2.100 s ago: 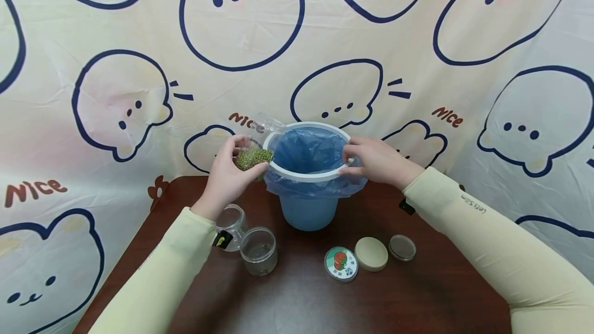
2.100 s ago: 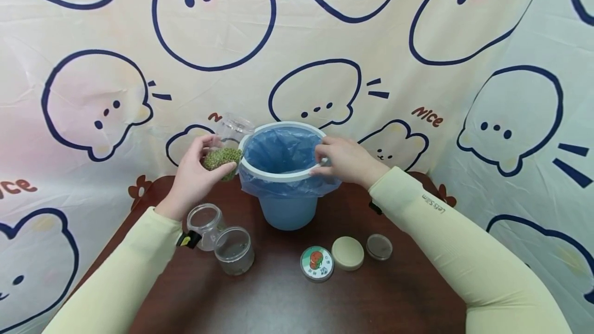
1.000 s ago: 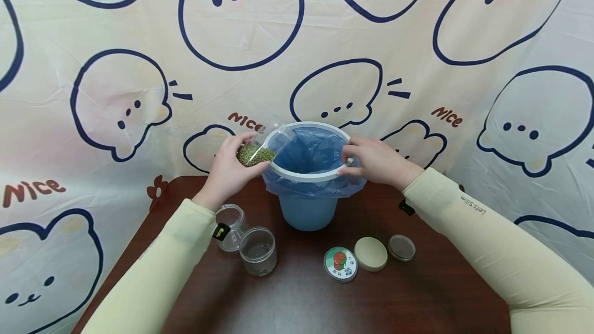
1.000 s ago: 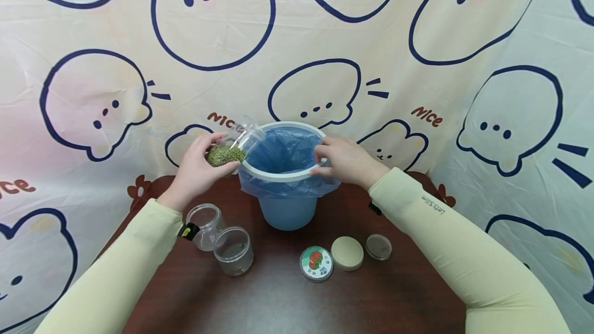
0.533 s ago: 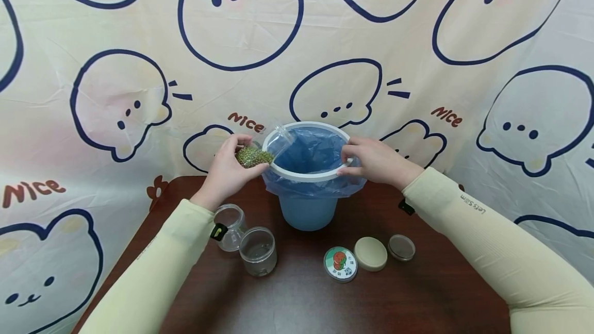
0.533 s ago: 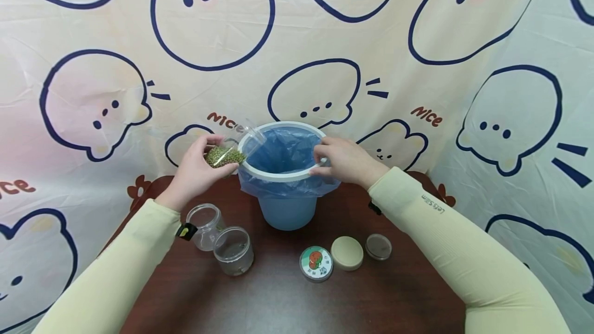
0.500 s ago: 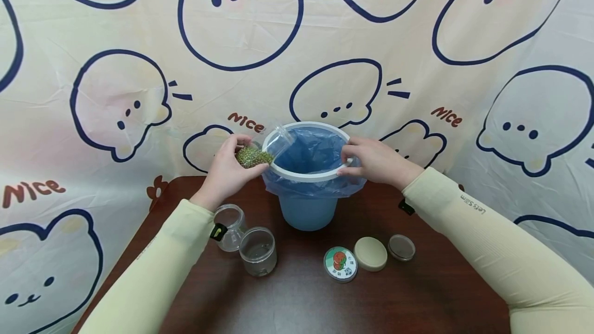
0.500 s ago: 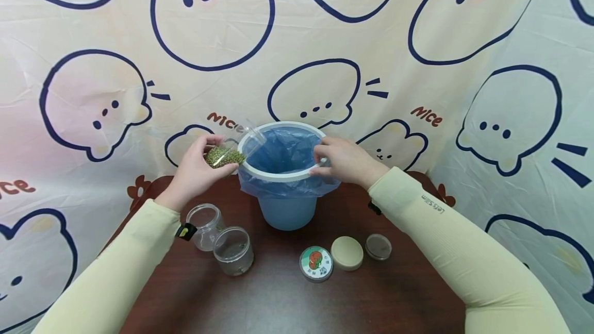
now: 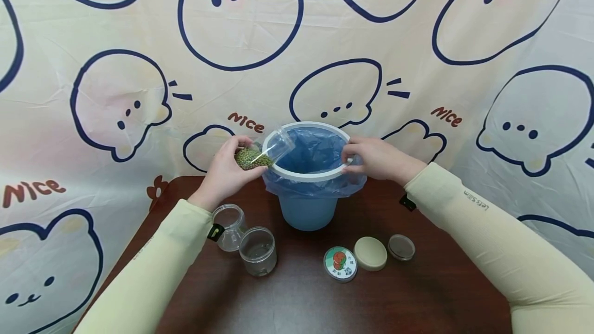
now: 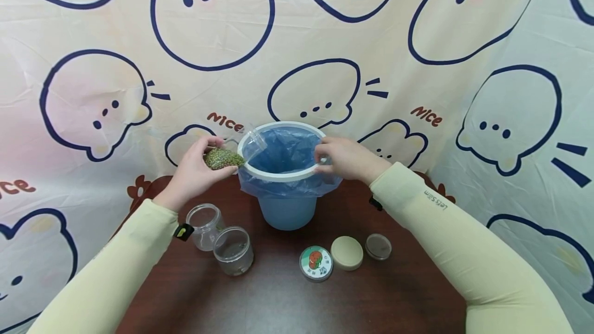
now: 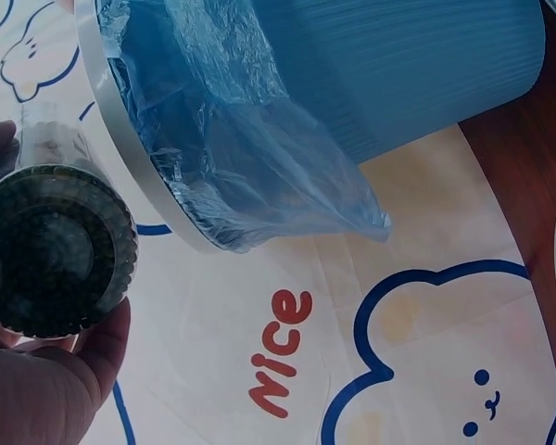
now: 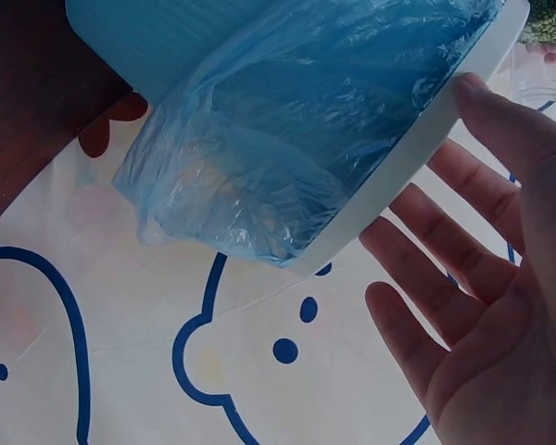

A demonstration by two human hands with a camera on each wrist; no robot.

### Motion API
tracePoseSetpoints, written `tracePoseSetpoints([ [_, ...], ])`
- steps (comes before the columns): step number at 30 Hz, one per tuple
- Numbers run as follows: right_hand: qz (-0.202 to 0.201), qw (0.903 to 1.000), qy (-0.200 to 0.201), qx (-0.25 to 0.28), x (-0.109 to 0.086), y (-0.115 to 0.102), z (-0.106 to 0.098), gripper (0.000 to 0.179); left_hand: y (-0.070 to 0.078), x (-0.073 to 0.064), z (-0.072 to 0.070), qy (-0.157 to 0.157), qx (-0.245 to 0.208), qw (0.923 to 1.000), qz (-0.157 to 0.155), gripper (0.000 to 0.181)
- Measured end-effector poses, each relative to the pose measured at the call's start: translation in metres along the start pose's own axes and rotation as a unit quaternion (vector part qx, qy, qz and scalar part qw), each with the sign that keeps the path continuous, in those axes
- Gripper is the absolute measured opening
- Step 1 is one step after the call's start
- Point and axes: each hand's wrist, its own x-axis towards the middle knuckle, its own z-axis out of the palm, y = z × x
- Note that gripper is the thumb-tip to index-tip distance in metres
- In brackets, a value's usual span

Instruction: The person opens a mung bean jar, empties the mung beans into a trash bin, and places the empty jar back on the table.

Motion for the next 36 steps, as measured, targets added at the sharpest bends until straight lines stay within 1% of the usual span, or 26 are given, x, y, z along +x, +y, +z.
tracePoseSetpoints([
  [10,-0.015,0.9998,-0.006,-0.009,0.0016,0.0006,-0.0034,0.013,0.0014,0.0023,-0.0024,-0.015,0.015,0.9998,0.006,0.063],
  [17,-0.015,0.9998,-0.011,-0.007,0.0021,0.0007,-0.0043,0.013,0.0006,0.0037,-0.0023,-0.018,0.020,0.9996,0.009,0.061],
  [24,-0.020,0.9998,-0.006,-0.004,0.0014,0.0007,-0.0042,0.012,0.0006,0.0046,-0.0022,-0.019,0.027,0.9994,0.010,0.063],
  [36,-0.016,0.9999,-0.004,-0.001,0.0004,0.0011,-0.0027,0.012,0.0018,0.0044,-0.0021,-0.025,0.026,0.9993,0.001,0.064],
])
